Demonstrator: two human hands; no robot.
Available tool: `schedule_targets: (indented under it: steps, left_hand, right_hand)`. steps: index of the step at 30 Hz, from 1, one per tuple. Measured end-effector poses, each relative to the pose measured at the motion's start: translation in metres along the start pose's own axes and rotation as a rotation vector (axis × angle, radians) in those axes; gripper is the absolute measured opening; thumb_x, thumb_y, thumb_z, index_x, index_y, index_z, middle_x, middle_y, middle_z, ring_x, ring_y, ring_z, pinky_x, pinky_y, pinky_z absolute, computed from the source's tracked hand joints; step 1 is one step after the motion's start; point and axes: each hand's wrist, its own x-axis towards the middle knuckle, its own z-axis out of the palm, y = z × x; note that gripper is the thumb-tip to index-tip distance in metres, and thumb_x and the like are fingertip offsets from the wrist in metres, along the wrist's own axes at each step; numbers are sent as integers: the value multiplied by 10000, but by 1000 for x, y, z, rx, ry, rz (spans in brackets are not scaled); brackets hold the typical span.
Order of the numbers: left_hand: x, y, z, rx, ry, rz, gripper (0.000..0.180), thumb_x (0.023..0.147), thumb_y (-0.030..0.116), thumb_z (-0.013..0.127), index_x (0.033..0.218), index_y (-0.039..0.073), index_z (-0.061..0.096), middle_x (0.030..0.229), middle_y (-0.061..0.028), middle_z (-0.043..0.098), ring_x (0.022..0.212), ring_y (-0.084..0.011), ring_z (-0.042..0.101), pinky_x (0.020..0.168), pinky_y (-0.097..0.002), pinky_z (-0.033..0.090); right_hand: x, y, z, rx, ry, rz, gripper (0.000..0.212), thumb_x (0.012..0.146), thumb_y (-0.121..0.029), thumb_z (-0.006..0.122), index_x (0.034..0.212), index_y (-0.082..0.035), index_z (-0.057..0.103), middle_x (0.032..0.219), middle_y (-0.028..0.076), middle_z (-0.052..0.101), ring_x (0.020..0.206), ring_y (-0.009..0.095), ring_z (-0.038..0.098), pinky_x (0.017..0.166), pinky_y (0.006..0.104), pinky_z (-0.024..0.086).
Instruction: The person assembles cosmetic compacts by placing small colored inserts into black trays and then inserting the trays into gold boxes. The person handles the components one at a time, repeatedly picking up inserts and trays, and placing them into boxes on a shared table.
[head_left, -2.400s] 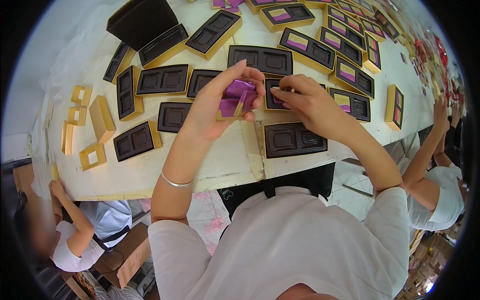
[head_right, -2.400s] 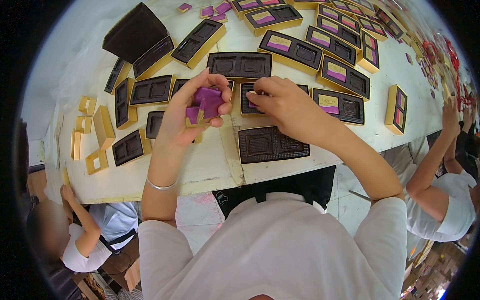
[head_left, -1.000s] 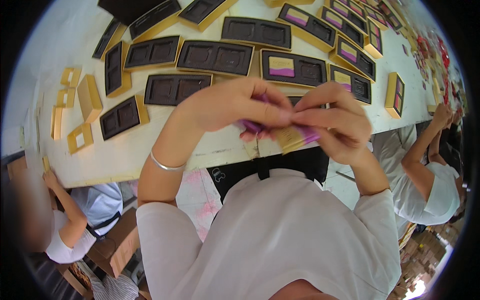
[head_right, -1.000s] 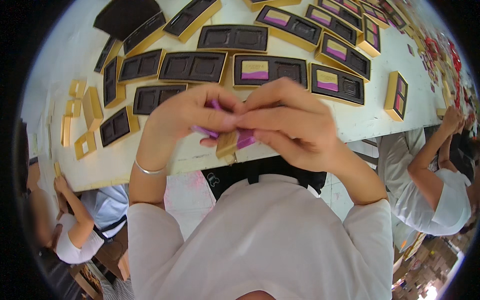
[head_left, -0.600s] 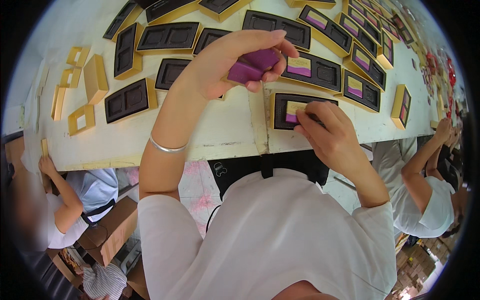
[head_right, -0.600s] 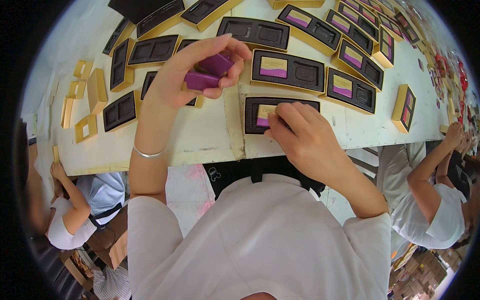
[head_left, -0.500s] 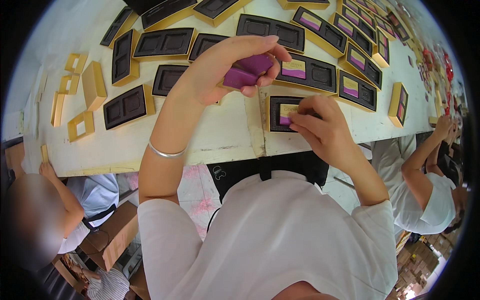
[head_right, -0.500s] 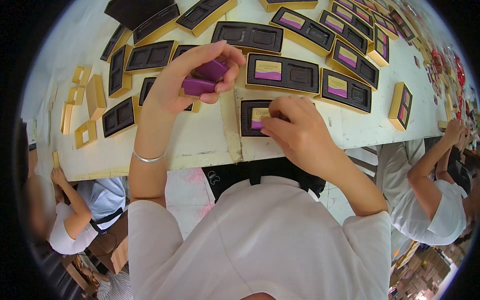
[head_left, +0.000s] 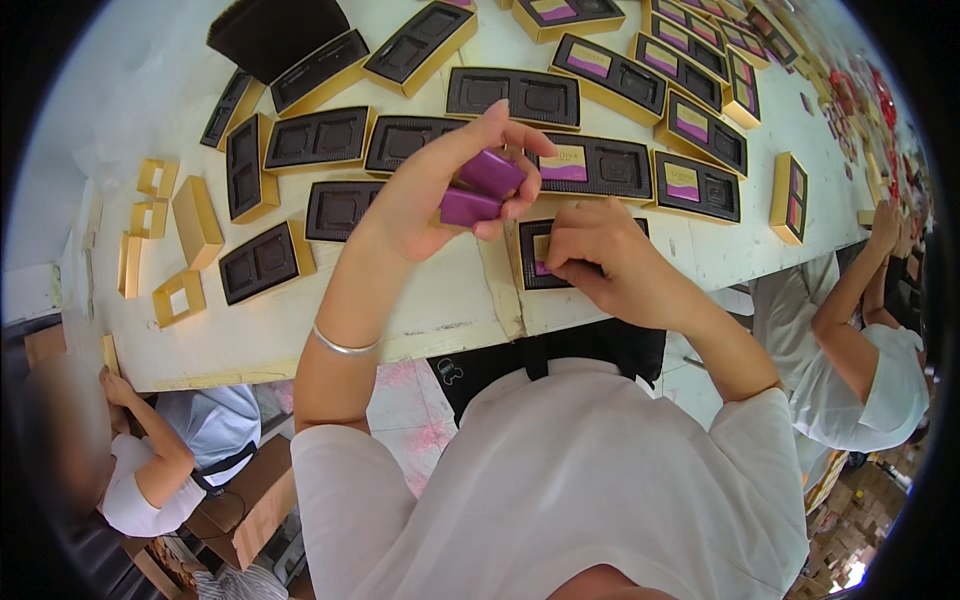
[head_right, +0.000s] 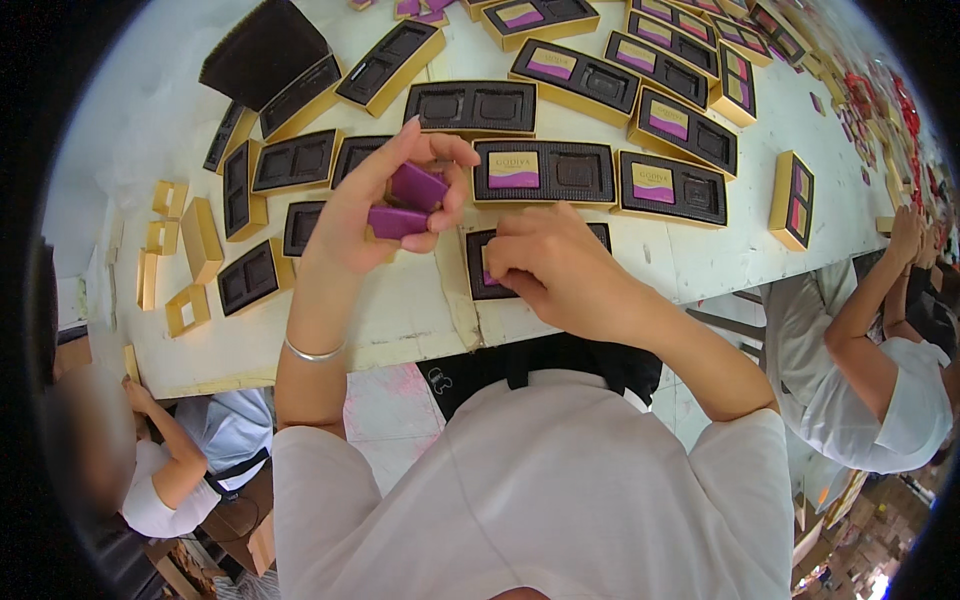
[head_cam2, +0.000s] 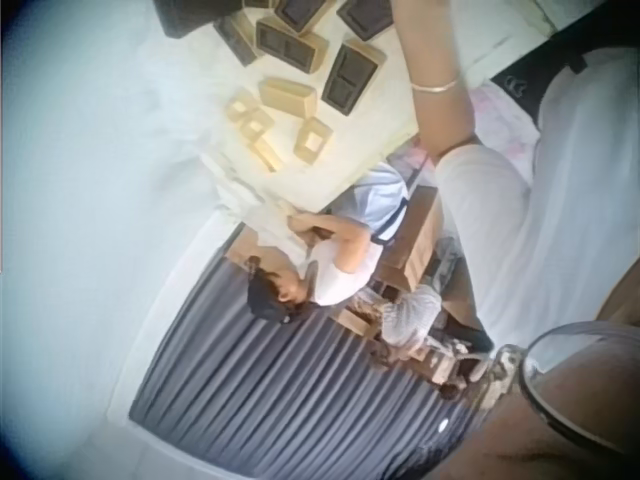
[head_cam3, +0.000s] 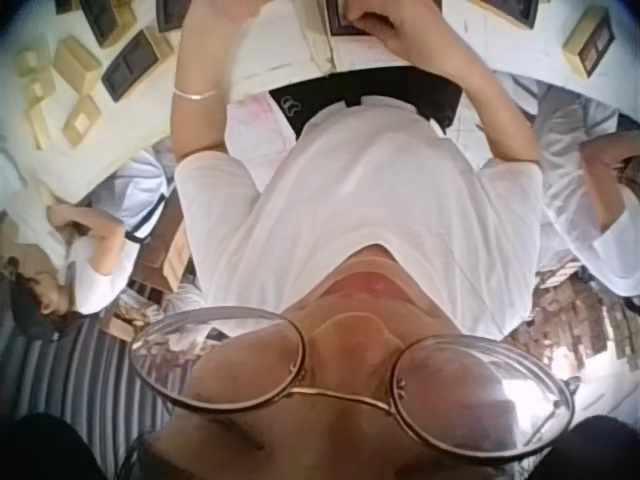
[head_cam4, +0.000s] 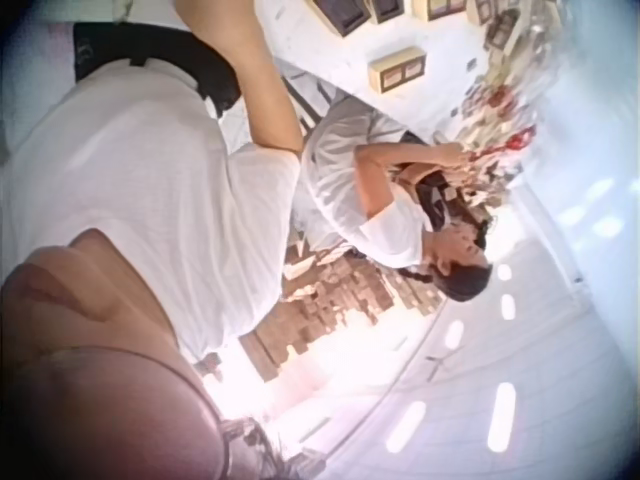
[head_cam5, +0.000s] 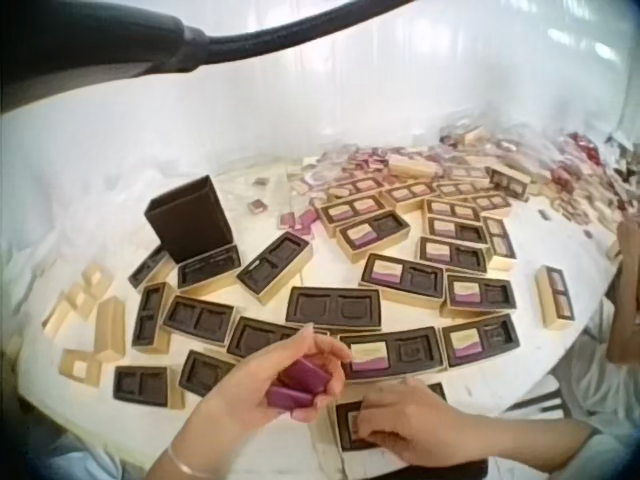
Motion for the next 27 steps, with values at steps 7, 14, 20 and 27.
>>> schedule_targets:
  steps: [7,14,20,27]
  left_hand:
    - [3,-5,5,-63,-17,2,605,914,566,292,1168,45,466,771,-109,594,578,-131,548,401,-223,389]
    - [2,-3,1,-30,35,15,501,918,478,391,1133,40,505,806,-81,592,614,-112,549,409,-207,383]
    - [0,-3,-4,21,99,68,313,886,282,507,1037,16,573,795,-62,589,599,-91,512,429,-208,378]
    - [-1,4,-16,-204,249,233,290,876,198,513,1096,9,521,740,-33,499,674,-119,458,463,-199,364]
  right_hand:
    - [29,-10,-13,167,520,-127,173,748,-5,641,911,-9,585,834,77,551,717,187,536,631,286,446]
    - [36,1,-18,106,610,-124,232,699,82,614,907,-15,575,938,102,556,781,247,566,659,300,470]
    - [30,11,-21,-570,631,-583,298,574,-34,667,859,30,607,902,124,541,767,270,563,635,333,481]
    - [64,24,-41,-267,596,-235,106,732,-12,605,834,12,614,853,124,558,755,306,571,643,368,472]
